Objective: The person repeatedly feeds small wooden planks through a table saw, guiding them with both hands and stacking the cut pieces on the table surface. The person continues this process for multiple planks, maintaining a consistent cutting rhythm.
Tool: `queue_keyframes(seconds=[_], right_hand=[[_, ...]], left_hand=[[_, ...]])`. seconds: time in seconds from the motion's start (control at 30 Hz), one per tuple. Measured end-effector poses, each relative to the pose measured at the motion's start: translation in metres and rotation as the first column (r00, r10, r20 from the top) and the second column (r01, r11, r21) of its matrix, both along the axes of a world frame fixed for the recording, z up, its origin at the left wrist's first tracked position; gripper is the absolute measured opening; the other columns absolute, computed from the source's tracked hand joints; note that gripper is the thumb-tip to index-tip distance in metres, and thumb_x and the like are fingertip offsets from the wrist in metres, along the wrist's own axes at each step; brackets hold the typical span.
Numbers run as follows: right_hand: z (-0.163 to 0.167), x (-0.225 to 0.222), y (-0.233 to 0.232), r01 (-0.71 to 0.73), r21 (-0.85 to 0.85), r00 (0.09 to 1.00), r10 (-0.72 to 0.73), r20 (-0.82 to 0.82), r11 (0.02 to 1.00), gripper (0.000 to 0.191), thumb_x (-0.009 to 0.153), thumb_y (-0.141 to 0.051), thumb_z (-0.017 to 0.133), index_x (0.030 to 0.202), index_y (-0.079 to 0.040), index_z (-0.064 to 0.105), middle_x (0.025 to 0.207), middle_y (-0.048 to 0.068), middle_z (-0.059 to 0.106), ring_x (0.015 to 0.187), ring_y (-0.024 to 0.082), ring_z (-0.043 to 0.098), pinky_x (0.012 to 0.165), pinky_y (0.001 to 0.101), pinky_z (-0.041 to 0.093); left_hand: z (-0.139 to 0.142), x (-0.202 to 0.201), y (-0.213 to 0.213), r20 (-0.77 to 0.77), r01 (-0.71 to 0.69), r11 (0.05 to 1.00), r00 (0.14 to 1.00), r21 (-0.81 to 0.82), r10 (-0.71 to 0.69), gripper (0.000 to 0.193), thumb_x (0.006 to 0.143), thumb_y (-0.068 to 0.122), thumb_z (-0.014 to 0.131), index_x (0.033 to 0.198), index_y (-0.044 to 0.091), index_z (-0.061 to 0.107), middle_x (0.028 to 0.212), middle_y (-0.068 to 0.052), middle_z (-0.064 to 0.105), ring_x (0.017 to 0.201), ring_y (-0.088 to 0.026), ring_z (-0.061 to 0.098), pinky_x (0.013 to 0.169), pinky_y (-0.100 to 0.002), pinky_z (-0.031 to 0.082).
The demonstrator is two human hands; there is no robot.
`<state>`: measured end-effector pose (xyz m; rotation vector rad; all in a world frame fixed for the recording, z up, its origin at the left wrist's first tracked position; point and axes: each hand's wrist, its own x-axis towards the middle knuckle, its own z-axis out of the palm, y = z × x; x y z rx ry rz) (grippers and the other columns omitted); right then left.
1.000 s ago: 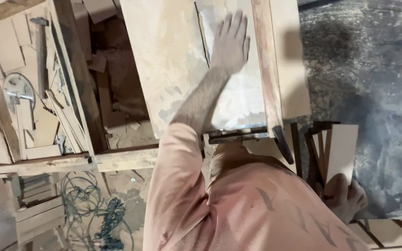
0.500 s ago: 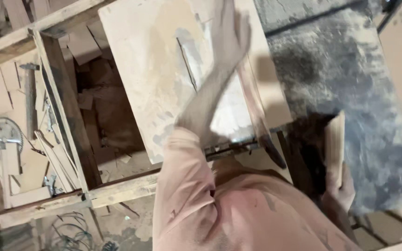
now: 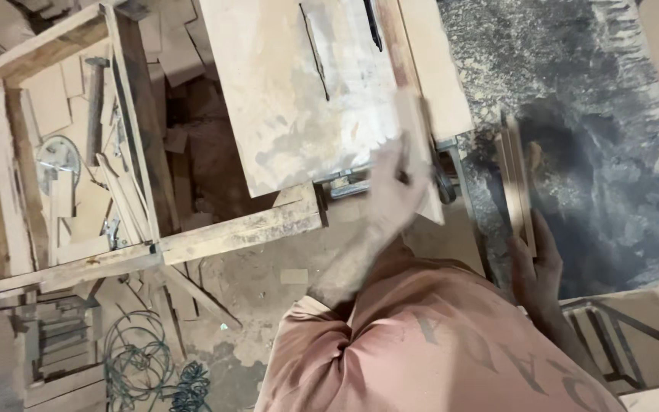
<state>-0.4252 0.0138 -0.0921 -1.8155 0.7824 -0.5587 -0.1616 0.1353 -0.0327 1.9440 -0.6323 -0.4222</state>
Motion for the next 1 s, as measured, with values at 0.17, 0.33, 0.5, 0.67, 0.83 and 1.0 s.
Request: queue_keyframes(seconds=[0.17,0.33,0.5,0.67,0.83,1.0], right_hand=[[-0.037,-0.033,-0.008,-0.127,-0.533,0.901,-0.127,-0.414,0.836,0.056,0.105,-0.028,0.073,0.154,-0.012,0.053,0.127,0.021,0.05,0.123,0.041,0.044,0.107,0.0543,0.035],[-0.045,-0.04,-0.009,-0.169,-0.507,0.845,-0.14,-0.516,0.845,0.071,0.091,-0.038,0.077,0.152,-0.015,0.05,0.146,0.028,0.035,0.136,0.052,0.029,0.112,0.0681,0.022],[-0.043,-0.035,-0.002,-0.134,-0.478,0.777,-0.207,-0.594,0.868,0.061,0.098,-0.04,0.073,0.147,-0.013,0.048,0.149,0.028,0.037,0.139,0.051,0.03,0.116,0.0659,0.023],[-0.05,-0.037,-0.001,-0.169,-0.637,0.789,-0.285,-0.545,0.752,0.067,0.101,-0.043,0.075,0.154,-0.009,0.051,0.147,0.024,0.042,0.133,0.044,0.038,0.113,0.0579,0.03],[-0.056,-0.034,-0.008,-0.17,-0.717,0.822,-0.304,-0.481,0.676,0.065,0.097,-0.04,0.075,0.151,-0.008,0.055,0.138,0.024,0.052,0.119,0.043,0.048,0.103,0.0548,0.039],[-0.042,-0.018,-0.017,-0.177,-0.736,0.873,-0.241,-0.423,0.654,0.06,0.099,-0.027,0.072,0.152,-0.006,0.055,0.116,0.025,0.059,0.085,0.042,0.052,0.073,0.051,0.037]], left_hand=[[-0.03,0.078,-0.008,0.225,-0.193,0.955,0.964,0.225,0.141,0.065,0.092,0.032,0.069,0.145,0.0,0.052,0.113,-0.026,0.06,0.094,-0.035,0.065,0.086,-0.048,0.057],[-0.075,0.103,-0.017,0.548,-0.054,0.91,0.813,0.412,-0.199,0.061,0.095,0.037,0.065,0.146,0.006,0.05,0.147,-0.027,0.047,0.134,-0.042,0.047,0.11,-0.054,0.04],[-0.105,0.15,-0.033,0.55,0.004,0.844,0.757,0.537,-0.353,0.06,0.106,0.035,0.048,0.154,0.0,0.04,0.165,-0.021,0.03,0.154,-0.041,0.026,0.126,-0.055,0.023],[-0.112,0.25,-0.085,0.589,-0.05,0.815,0.716,0.577,-0.374,0.061,0.106,0.033,0.045,0.154,-0.003,0.036,0.163,-0.023,0.032,0.152,-0.042,0.028,0.126,-0.055,0.022],[-0.094,0.347,-0.135,0.609,-0.09,0.804,0.704,0.588,-0.366,0.046,0.103,0.032,0.046,0.134,0.001,0.056,0.137,-0.02,0.057,0.133,-0.041,0.047,0.114,-0.058,0.032],[-0.069,0.396,-0.166,0.566,-0.167,0.919,0.821,0.357,-0.071,0.036,0.096,0.035,0.053,0.098,0.004,0.071,0.096,-0.022,0.072,0.094,-0.044,0.067,0.08,-0.057,0.052]])
